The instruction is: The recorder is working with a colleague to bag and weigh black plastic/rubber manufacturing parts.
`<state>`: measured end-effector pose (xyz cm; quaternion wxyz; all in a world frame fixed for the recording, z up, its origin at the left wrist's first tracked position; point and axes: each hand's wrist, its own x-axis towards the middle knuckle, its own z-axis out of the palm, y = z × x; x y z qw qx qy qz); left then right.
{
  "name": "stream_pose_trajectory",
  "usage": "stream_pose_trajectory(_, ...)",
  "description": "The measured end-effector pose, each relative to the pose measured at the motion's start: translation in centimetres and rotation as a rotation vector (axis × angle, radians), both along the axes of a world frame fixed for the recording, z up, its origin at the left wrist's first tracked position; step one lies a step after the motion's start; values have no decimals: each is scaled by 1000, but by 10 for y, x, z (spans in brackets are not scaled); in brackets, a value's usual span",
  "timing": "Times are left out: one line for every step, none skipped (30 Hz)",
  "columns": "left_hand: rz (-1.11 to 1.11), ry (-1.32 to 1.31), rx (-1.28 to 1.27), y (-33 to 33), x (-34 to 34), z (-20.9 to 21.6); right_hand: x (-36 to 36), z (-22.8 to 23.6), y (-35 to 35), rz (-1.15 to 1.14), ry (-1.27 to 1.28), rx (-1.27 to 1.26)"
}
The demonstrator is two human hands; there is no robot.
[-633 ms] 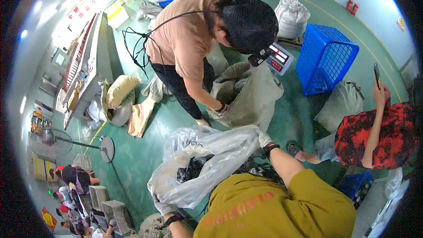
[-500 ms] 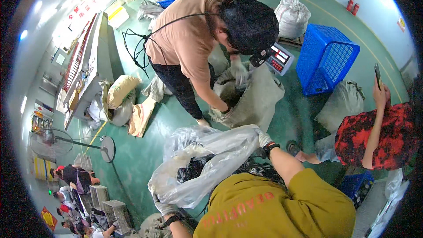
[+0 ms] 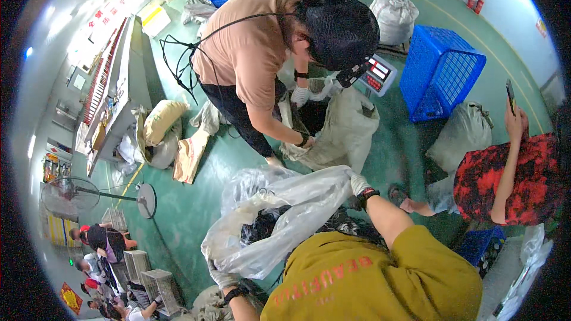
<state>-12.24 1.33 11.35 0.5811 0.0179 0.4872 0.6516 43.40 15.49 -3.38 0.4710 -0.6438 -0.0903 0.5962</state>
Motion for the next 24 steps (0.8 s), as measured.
stream_pose_trajectory(-8, 7, 11, 2, 5, 3, 1, 8, -2, 22, -52, -18)
stream_pose_trajectory(-7, 5, 14, 4, 9, 8, 0, 17, -1, 23, -54, -16)
stream_pose_trajectory(-6, 37, -30, 8, 15, 16, 1, 27, -2, 39, -112, -113)
stream_pose_trajectory(-2, 69, -74, 11, 21, 22, 3, 37, -4, 59, -170, -210)
stream_pose_trajectory(15, 74, -73, 5, 20, 25, -13, 80, -4, 24, -108, -176)
stream_pose_trajectory(-11, 64, -70, 11, 27, 30, -4, 76, -5, 8, -114, -170)
stream_pose_trajectory(-21, 59, -73, 10, 28, 32, 0, 68, -5, 54, -154, -140)
stream_pose_trajectory(-21, 57, -71, 12, 29, 33, 3, 59, -5, 100, -194, -111)
stream_pose_trajectory(-2, 79, -92, 10, 29, 34, -2, 63, -4, 108, -192, -110)
stream_pose_trajectory(18, 100, -113, 8, 28, 34, -8, 79, -2, 41, -92, -98)
stream_pose_trajectory(27, 101, -116, 6, 28, 35, -14, 88, -1, -28, 9, -86)
stream_pose_trajectory(23, 86, -116, 8, 32, 39, -12, 87, 0, -29, 7, -85)
stream_pose_trajectory(20, 71, -117, 10, 35, 41, -11, 84, 1, -38, 0, -82)
stream_pose_trajectory(18, 69, -117, 11, 36, 42, -10, 82, 2, -48, -7, -79)
stream_pose_trajectory(7, 47, -112, 12, 37, 43, -8, 77, 3, -47, -8, -78)
stream_pose_trajectory(-4, 25, -107, 12, 37, 43, -6, 72, 4, -24, -39, -66)
stream_pose_trajectory(-4, 23, -106, 11, 34, 38, -5, 67, 5, -1, -70, -54)
stream_pose_trajectory(-15, -1, -72, 9, 26, 30, -6, 58, 7, 2, -70, -52)
stream_pose_trajectory(-28, -26, -39, 8, 20, 23, -7, 50, 8, -88, 115, -38)
stream_pose_trajectory(-26, -28, -39, 7, 15, 17, -7, 43, 9, -178, 301, -24)
stream_pose_trajectory(-33, 13, -37, 8, 12, 13, -8, 40, 9, -176, 300, -25)
stream_pose_trajectory(-39, 54, -35, 8, 10, 10, -8, 37, 9, -182, 339, -27)
stream_pose_trajectory(-37, 54, -36, 6, 8, 7, -9, 34, 9, -188, 379, -28)
stream_pose_trajectory(-21, 45, -26, 4, 9, 8, -8, 31, 8, -187, 378, -29)
